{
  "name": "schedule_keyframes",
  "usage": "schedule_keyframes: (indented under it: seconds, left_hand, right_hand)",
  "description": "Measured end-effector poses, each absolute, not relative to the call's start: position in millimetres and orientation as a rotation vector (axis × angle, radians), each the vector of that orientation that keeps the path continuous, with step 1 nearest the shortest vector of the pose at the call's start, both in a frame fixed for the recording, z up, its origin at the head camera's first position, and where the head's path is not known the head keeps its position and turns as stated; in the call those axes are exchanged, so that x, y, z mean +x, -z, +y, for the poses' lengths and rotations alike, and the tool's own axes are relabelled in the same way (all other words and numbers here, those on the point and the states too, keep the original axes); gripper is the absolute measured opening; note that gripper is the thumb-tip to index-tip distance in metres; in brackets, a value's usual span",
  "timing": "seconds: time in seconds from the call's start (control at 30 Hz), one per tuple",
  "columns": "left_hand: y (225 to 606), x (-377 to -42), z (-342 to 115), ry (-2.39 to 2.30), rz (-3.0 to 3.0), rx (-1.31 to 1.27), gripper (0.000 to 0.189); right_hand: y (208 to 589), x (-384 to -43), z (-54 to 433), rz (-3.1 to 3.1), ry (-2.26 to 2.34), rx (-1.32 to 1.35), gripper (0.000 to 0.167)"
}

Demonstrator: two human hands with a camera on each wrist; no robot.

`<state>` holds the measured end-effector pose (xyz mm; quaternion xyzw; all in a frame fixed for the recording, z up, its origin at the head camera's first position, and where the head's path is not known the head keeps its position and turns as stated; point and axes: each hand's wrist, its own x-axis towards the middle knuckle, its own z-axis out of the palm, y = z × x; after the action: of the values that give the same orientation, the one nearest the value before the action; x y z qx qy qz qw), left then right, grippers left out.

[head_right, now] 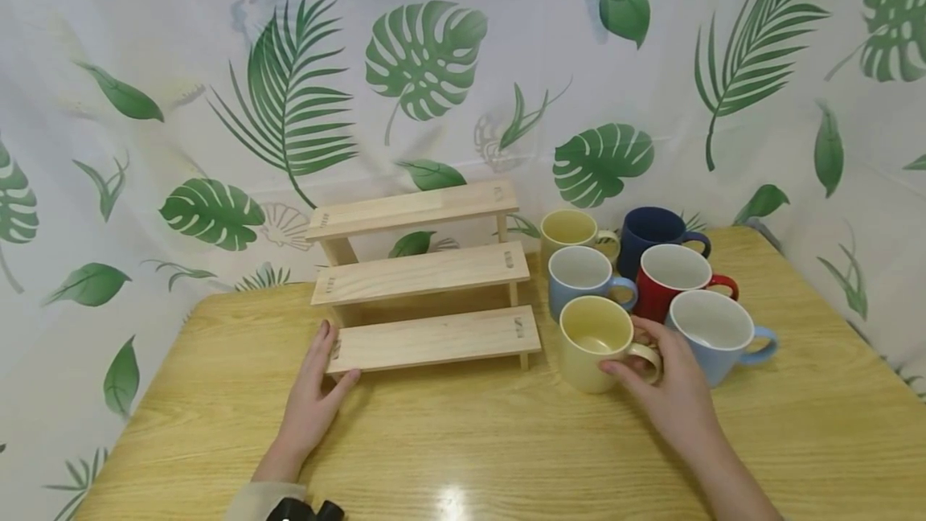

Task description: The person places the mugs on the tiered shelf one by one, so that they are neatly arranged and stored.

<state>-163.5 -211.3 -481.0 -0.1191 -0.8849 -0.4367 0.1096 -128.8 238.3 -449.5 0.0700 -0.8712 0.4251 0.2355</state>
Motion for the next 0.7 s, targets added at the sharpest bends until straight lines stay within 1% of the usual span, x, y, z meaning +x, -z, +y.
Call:
schedule_keyframes:
  seconds: [0.2, 0.5, 0.7]
  left_hand:
    - [482, -163, -212, 1.300, -2.603, -0.339, 0.075]
    - [482, -163, -212, 1.321, -2.615, -0.337, 0.076]
    - [482, -162, -211, 1.329, -2.611, -0.339, 0.075]
  right_hand:
    - [455, -127, 239, -2.394, -1.169, 0.165, 0.064]
    - [460, -130, 239, -2.337, -1.341, 0.151, 0.065]
    - [462, -131, 242, -2.352, -1.412, 0.076, 0.064]
